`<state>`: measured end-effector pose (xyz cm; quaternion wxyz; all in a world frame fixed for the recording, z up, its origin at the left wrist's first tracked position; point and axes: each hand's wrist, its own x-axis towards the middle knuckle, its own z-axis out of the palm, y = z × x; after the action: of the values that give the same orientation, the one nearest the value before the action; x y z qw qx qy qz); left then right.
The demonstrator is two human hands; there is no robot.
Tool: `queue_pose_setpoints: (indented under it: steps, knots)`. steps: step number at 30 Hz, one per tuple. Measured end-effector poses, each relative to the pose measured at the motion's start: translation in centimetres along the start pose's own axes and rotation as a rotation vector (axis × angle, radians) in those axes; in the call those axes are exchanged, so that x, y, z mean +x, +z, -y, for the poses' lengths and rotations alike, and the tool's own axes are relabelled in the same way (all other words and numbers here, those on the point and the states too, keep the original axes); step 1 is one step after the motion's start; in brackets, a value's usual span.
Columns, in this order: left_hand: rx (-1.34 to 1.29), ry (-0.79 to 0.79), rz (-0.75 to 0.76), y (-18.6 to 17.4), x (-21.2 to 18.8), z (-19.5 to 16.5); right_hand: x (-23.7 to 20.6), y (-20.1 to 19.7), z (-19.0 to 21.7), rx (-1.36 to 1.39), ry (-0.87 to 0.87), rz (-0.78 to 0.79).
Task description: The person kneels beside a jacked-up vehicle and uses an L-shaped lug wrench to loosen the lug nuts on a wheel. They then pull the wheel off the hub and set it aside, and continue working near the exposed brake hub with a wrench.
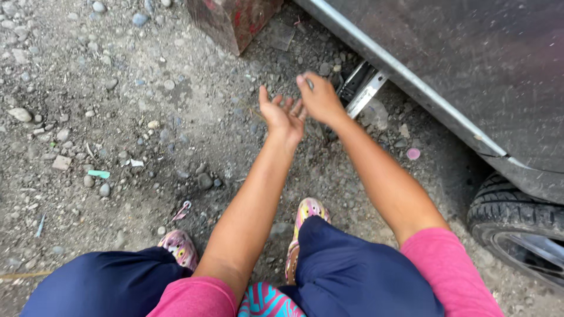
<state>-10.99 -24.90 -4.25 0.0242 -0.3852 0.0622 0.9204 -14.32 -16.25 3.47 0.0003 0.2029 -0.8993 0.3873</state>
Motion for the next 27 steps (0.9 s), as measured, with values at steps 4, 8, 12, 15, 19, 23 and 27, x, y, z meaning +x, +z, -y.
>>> queue_pose_setpoints:
  steps: [4,8,12,15,19,23,27]
  knots:
    - [0.204,0.061,-0.004,-0.7,-0.2,-1.4,1.8,-0.5,1.3,0.458,0.401,0.318]
    - [0.189,0.036,0.118,-1.3,0.3,-2.3,1.3,-4.8,2.1,0.561,0.34,0.5]
    - [0.246,0.009,0.241,-1.5,1.0,-0.1,-1.6,-3.7,2.8,0.419,0.301,0.587]
    - [0.167,0.02,0.262,-0.6,0.6,2.9,-3.1,-2.6,1.9,0.351,0.166,0.476]
    - [0.318,0.021,0.371,2.0,-0.7,5.5,-8.5,-8.4,-1.9,0.39,0.2,0.334]
    - [0.495,-0.01,0.378,3.2,-1.2,5.0,-20.3,-14.2,-7.2,1.013,0.254,-0.112]
    - [0.564,0.077,0.252,1.5,0.3,4.2,-26.2,-9.0,-12.2,1.728,0.327,-0.665]
